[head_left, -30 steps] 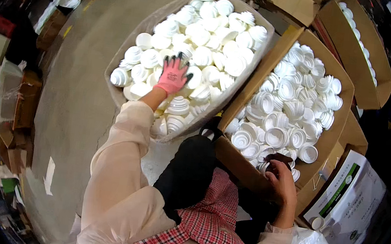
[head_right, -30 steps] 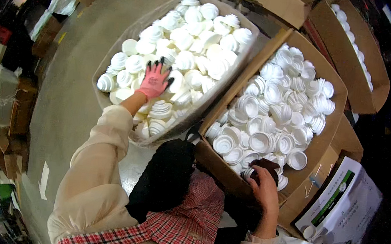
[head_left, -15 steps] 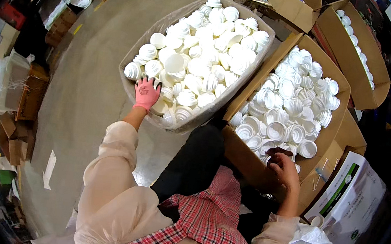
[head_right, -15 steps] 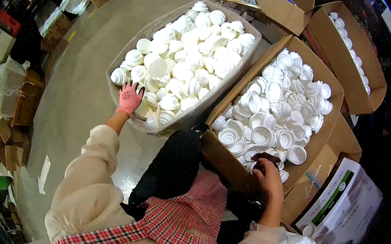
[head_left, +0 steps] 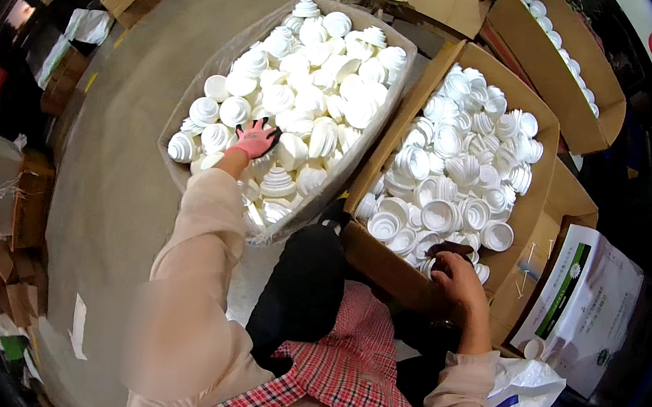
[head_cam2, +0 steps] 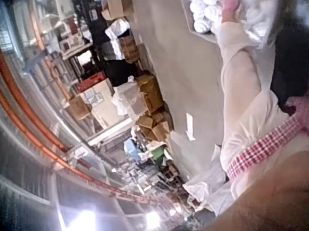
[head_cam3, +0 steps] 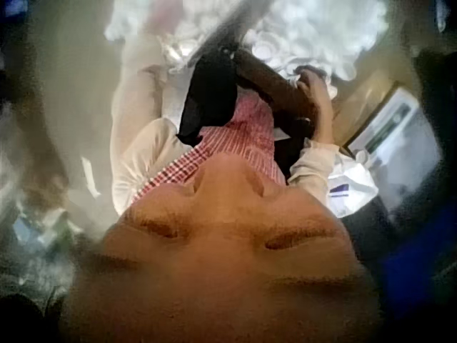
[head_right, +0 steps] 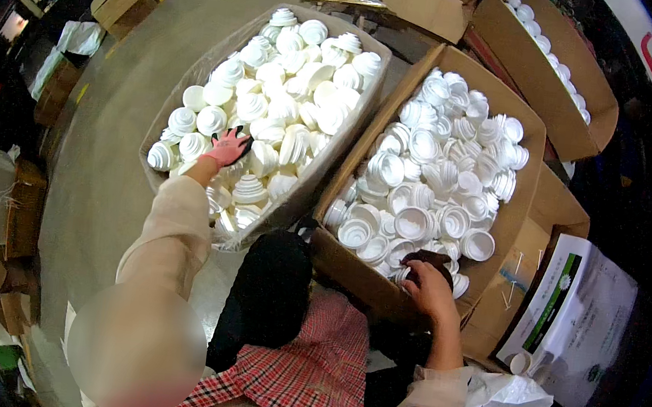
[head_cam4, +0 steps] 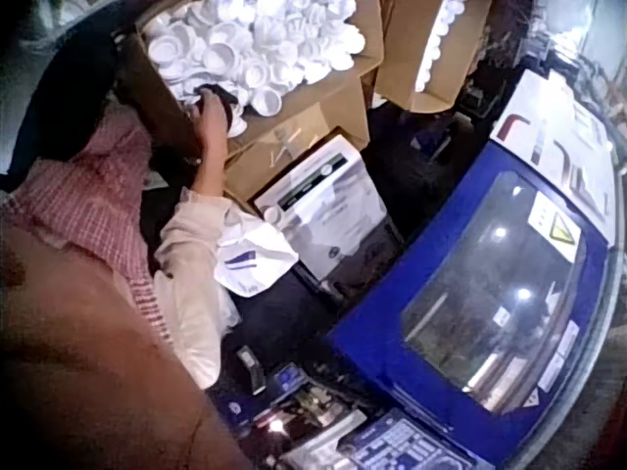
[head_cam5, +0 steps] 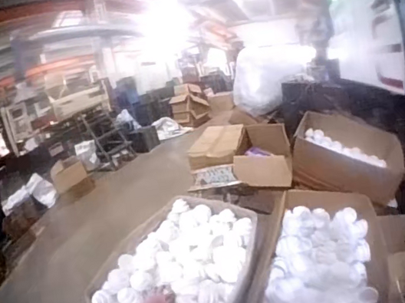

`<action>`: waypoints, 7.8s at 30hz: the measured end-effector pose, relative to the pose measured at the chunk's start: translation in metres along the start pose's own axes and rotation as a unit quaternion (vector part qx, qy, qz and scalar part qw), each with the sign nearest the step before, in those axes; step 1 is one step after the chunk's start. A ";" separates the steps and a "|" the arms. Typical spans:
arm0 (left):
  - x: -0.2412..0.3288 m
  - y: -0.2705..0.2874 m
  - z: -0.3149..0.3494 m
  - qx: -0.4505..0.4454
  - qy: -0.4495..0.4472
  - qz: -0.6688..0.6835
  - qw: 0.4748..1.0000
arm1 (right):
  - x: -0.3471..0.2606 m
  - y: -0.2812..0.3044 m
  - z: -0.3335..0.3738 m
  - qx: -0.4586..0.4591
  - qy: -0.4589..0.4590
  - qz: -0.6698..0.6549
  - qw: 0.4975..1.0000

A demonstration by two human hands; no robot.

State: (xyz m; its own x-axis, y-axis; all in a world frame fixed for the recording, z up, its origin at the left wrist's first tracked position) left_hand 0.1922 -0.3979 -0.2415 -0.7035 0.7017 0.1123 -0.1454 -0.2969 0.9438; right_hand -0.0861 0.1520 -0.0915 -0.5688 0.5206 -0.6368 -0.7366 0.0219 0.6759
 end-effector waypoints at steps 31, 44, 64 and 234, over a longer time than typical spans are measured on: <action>0.478 0.106 0.209 -0.041 -0.447 0.258 0.856 | 0.254 0.105 0.184 0.358 -0.330 -0.243 0.839; 0.462 0.072 0.161 -0.072 -0.377 0.196 0.902 | 0.442 0.101 0.278 0.097 -0.781 0.230 0.572; 0.483 0.104 0.203 -0.068 -0.422 0.377 0.822 | 0.052 0.134 0.123 0.383 -0.065 0.031 0.921; 0.432 0.088 0.156 -0.395 -0.198 0.762 0.474 | -0.081 0.057 0.011 0.346 0.263 -0.213 0.875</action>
State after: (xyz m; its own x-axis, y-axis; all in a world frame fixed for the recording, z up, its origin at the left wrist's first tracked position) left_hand -0.0155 -0.0199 -0.0612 -0.2484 -0.6970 0.6727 -0.0033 -0.6938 -0.7201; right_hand -0.0779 0.1205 0.0026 -0.5209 -0.1204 -0.8451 -0.6276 0.7251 0.2835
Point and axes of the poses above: each hand's wrist, its own z-axis away from the middle knuckle, its own y-axis out of the back of the hand, x = y × z, the point moved 2 cm from there along -z, towards the middle knuckle, and after that the axes turned 1 degree about -z, right-handed, at the moved point
